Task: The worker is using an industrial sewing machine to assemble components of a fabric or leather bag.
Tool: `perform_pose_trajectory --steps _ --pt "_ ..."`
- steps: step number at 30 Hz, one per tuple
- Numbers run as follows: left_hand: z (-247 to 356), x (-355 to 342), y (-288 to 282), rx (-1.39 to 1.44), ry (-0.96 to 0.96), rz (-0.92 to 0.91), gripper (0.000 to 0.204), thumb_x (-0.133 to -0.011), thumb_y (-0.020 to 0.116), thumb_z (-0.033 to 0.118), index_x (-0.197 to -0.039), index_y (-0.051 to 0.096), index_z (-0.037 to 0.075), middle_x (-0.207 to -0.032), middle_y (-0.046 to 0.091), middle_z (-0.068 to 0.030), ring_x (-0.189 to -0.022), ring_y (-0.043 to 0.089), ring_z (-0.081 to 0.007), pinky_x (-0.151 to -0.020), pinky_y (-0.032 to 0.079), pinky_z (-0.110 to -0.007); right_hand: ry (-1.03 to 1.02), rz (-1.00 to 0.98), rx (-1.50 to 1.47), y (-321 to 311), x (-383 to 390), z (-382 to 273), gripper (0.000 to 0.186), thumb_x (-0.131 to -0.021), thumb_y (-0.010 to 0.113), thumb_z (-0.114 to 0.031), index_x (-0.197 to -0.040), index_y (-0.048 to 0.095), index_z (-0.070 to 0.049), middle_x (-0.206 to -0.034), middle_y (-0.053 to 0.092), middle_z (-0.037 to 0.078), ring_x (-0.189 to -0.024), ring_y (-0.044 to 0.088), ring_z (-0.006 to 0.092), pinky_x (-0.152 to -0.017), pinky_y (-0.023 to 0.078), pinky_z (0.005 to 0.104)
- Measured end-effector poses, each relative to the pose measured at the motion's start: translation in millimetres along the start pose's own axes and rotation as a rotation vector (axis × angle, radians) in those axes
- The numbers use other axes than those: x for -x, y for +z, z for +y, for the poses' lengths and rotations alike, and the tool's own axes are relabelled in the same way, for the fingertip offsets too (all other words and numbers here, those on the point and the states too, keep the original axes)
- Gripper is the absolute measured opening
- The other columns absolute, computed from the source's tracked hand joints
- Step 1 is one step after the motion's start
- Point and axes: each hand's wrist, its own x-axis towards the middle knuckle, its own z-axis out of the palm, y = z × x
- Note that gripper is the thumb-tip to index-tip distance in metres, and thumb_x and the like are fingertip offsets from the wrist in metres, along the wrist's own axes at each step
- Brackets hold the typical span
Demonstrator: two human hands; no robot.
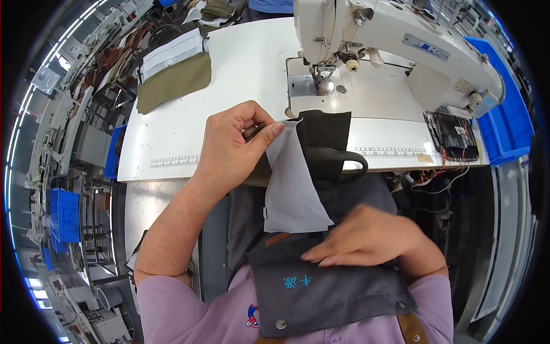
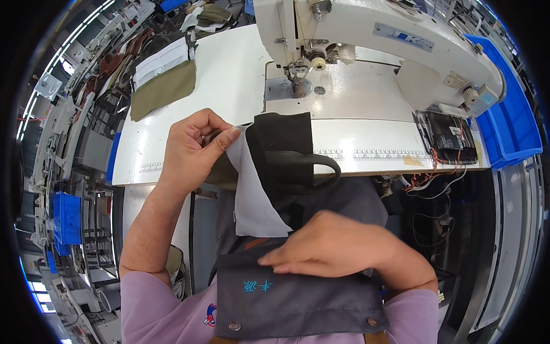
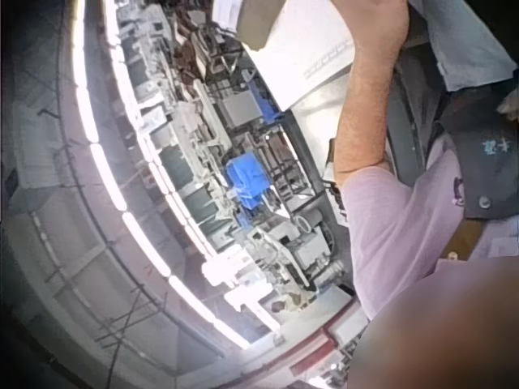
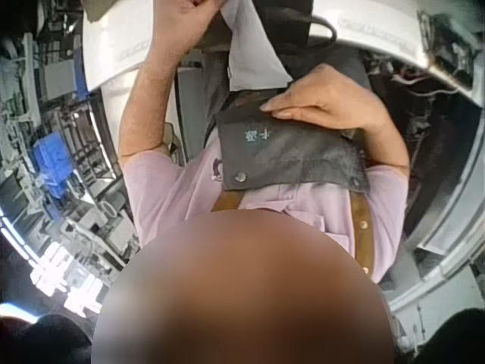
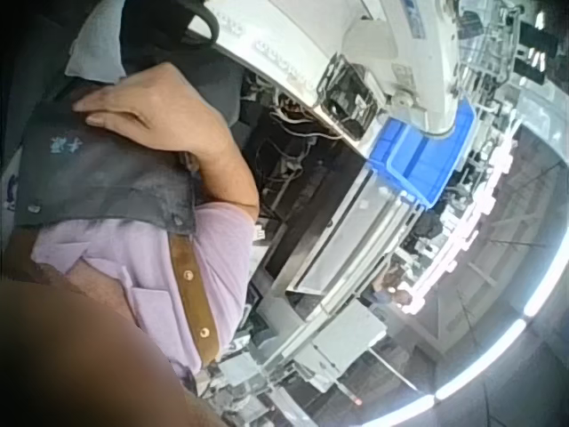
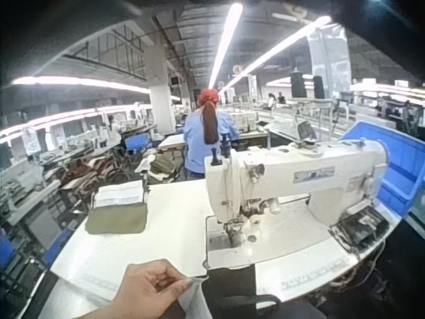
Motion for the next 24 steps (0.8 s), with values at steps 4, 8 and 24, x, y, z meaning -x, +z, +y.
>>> perform_pose_trajectory --steps 4,8,24 --pt "3 8 21 -0.044 0.102 -0.018 0.012 -0.090 0.074 0.006 -0.086 0.064 -0.001 -0.070 0.065 -0.0022 -0.062 0.052 -0.0042 -0.057 0.042 -0.023 0.016 0.617 0.093 -38 -5 -27 0.011 -0.090 0.069 -0.009 -0.093 0.075 0.000 -0.082 0.074 0.012 -0.072 0.074 0.0202 -0.065 0.056 0.0287" --pt "13 18 39 -0.163 0.265 -0.028 0.009 -0.087 0.073 0.004 -0.085 0.066 0.000 -0.070 0.067 -0.0124 -0.055 0.059 -0.0162 -0.054 0.046 -0.030 -0.026 0.774 0.508 -46 -36 9 0.010 -0.088 0.071 -0.014 -0.084 0.069 -0.004 -0.080 0.069 0.009 -0.072 0.068 0.0264 -0.065 0.052 0.0349" --pt "1 19 37 -0.221 0.307 -0.051 0.008 -0.087 0.071 0.003 -0.087 0.063 0.002 -0.073 0.063 -0.0114 -0.061 0.062 -0.0273 -0.056 0.047 -0.035 0.083 0.545 0.639 -34 -37 42 0.010 -0.080 0.071 -0.015 -0.084 0.066 -0.007 -0.079 0.065 0.007 -0.074 0.064 0.0299 -0.063 0.049 0.0398"
